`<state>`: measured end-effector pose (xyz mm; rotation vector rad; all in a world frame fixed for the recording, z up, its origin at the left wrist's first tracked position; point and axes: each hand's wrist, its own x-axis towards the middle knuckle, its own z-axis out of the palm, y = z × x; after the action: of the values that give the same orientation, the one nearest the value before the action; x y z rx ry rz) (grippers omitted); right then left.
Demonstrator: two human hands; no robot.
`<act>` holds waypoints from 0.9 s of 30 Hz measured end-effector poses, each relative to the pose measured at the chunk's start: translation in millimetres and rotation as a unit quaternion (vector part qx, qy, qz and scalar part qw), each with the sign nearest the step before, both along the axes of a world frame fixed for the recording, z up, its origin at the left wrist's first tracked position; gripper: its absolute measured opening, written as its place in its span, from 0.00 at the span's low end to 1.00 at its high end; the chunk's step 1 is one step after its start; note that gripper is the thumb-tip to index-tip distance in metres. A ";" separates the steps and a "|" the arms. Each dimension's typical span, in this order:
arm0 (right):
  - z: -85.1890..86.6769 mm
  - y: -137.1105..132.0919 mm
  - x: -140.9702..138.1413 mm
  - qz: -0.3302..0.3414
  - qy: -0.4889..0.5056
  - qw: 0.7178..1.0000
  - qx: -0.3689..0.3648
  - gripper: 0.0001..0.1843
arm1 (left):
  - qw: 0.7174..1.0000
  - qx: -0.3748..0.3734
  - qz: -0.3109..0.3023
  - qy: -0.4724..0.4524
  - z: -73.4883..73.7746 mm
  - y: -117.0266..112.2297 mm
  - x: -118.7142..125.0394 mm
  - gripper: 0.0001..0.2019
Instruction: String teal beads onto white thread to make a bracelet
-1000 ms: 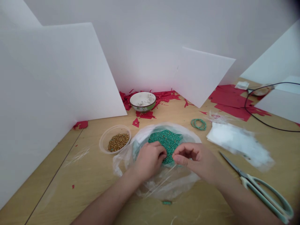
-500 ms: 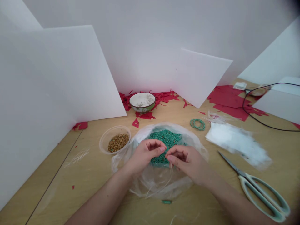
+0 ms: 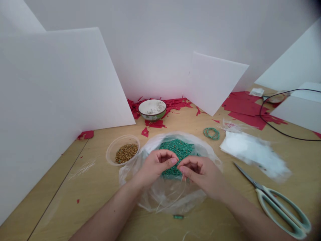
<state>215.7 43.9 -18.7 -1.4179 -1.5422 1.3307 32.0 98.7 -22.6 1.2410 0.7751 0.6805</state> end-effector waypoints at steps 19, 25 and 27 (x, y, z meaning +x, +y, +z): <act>4.8 -2.6 -5.8 -0.078 0.040 0.988 0.126 0.10 | 0.997 0.062 -0.036 0.040 14.8 -3.9 3.1 0.13; 11.2 6.5 -6.4 -0.058 0.063 0.986 0.140 0.08 | 0.984 0.143 -0.069 0.082 24.2 -4.6 0.9 0.08; 16.2 8.6 -9.5 -0.077 0.126 0.978 0.144 0.08 | 0.987 0.122 -0.079 0.070 23.8 -4.0 -1.6 0.08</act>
<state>206.2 52.5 -2.5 -1.1177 -1.3640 1.0954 30.4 94.6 1.2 1.5697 0.7131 0.5741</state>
